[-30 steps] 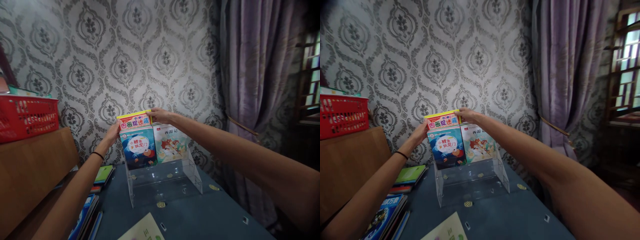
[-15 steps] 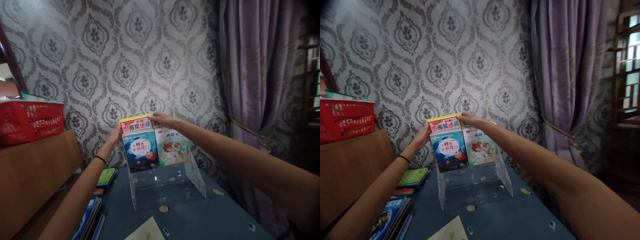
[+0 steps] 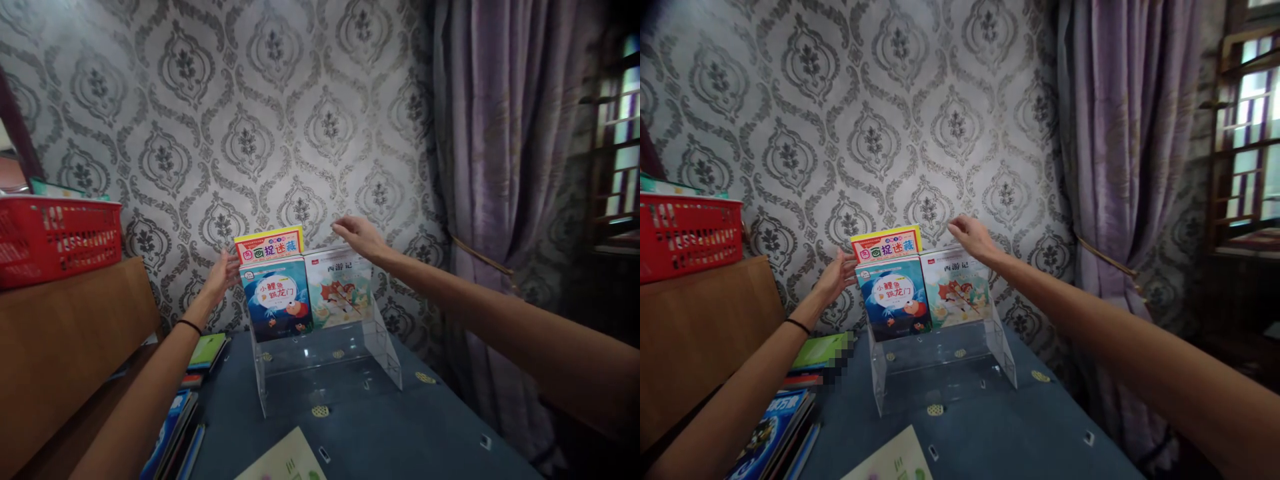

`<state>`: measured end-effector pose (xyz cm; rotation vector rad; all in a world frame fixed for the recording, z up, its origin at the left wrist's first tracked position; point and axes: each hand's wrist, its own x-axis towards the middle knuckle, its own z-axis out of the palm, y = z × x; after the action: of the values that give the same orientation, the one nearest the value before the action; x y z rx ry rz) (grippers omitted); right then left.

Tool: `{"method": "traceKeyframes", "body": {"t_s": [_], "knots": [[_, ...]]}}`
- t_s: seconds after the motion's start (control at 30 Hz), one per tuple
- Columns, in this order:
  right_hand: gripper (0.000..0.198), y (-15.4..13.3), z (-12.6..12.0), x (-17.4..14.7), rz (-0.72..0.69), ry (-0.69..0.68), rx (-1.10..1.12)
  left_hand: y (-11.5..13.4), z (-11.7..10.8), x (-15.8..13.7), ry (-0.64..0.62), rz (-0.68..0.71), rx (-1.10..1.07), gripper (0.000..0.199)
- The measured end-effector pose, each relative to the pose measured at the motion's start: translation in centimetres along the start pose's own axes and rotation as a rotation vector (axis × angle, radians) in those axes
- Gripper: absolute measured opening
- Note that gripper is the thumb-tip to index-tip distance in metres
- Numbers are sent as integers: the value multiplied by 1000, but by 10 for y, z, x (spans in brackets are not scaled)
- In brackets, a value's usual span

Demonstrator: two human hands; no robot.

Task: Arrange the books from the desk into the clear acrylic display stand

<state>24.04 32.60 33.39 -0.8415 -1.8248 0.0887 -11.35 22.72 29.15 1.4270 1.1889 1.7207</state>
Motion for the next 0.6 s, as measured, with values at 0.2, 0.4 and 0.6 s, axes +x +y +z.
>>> {"method": "traceKeyframes", "body": {"t_s": [0.2,0.4,0.6], "knots": [[29,25,-21,-36,-37,-10,-194,9,9,-25,400,479,337,37],[31,35,-18,-58,-176,-95,-277,25,67,-57,46,977,1020,24],[33,38,-14,-67,-241,-87,-357,15,116,-46,-182,1022,1321,27]]}}
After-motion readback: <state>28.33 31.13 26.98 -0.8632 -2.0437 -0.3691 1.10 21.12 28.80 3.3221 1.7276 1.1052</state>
